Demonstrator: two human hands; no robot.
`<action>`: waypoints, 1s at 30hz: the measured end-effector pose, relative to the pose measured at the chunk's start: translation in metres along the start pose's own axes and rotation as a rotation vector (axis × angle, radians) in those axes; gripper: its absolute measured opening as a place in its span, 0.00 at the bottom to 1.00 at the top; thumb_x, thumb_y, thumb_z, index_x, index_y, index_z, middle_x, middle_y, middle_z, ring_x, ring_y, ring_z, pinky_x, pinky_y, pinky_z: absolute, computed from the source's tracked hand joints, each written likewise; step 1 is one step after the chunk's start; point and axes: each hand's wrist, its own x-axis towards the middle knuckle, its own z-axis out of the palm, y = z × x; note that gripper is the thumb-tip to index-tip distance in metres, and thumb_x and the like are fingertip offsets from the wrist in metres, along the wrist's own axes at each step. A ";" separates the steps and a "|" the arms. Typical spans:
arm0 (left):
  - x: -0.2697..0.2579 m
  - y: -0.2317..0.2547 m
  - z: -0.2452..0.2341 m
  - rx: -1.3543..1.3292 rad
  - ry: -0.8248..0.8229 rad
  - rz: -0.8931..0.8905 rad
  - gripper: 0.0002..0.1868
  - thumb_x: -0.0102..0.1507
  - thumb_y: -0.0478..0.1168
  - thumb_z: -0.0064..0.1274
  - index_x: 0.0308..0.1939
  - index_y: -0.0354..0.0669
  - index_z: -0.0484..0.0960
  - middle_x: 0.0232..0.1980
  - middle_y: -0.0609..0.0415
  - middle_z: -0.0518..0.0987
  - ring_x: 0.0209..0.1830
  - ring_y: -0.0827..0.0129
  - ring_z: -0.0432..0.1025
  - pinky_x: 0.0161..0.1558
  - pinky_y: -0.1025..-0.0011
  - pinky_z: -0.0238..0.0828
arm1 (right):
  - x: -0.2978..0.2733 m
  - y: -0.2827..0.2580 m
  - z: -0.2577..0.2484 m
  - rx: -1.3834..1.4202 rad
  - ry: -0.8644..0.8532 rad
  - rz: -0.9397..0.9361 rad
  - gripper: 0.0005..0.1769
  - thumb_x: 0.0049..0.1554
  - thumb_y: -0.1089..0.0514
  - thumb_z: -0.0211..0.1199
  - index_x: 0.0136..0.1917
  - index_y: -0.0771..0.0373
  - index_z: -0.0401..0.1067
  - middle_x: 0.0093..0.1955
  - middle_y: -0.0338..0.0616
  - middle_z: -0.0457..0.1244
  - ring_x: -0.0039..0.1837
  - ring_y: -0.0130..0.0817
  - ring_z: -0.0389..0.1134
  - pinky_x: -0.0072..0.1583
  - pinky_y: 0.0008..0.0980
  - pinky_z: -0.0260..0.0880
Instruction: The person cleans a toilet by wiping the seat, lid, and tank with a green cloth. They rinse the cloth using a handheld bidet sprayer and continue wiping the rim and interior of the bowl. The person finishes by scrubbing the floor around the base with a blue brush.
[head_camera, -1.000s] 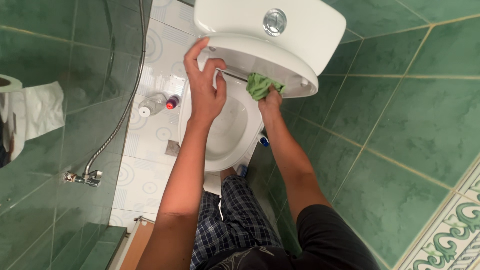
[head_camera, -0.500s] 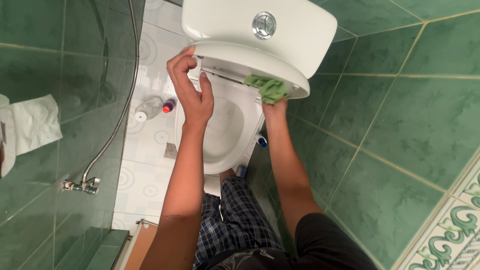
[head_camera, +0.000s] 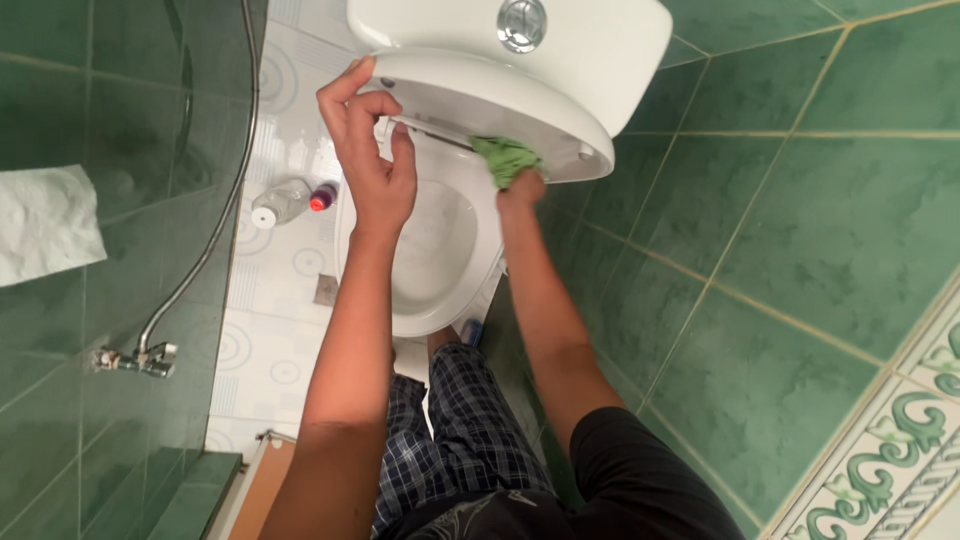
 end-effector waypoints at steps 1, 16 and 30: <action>0.000 0.001 0.001 -0.010 0.000 -0.002 0.12 0.62 0.21 0.45 0.45 0.37 0.73 0.74 0.45 0.64 0.76 0.51 0.59 0.73 0.60 0.60 | -0.003 0.012 0.004 0.043 -0.053 -0.048 0.23 0.61 0.52 0.46 0.58 0.70 0.71 0.57 0.54 0.69 0.56 0.50 0.71 0.57 0.43 0.74; -0.008 0.010 -0.025 0.034 -0.153 -0.002 0.12 0.62 0.23 0.44 0.44 0.39 0.77 0.80 0.45 0.58 0.84 0.48 0.50 0.82 0.55 0.49 | -0.041 0.016 0.008 -2.472 -0.674 -1.218 0.16 0.54 0.67 0.59 0.56 0.61 0.76 0.63 0.44 0.63 0.53 0.46 0.70 0.50 0.43 0.73; 0.012 0.020 -0.035 0.010 -0.218 -0.005 0.26 0.78 0.46 0.40 0.78 0.39 0.62 0.81 0.47 0.61 0.85 0.52 0.51 0.85 0.57 0.44 | -0.156 0.033 -0.110 -2.129 -0.498 -0.781 0.24 0.51 0.75 0.57 0.60 0.66 0.75 0.64 0.58 0.59 0.64 0.59 0.66 0.65 0.44 0.67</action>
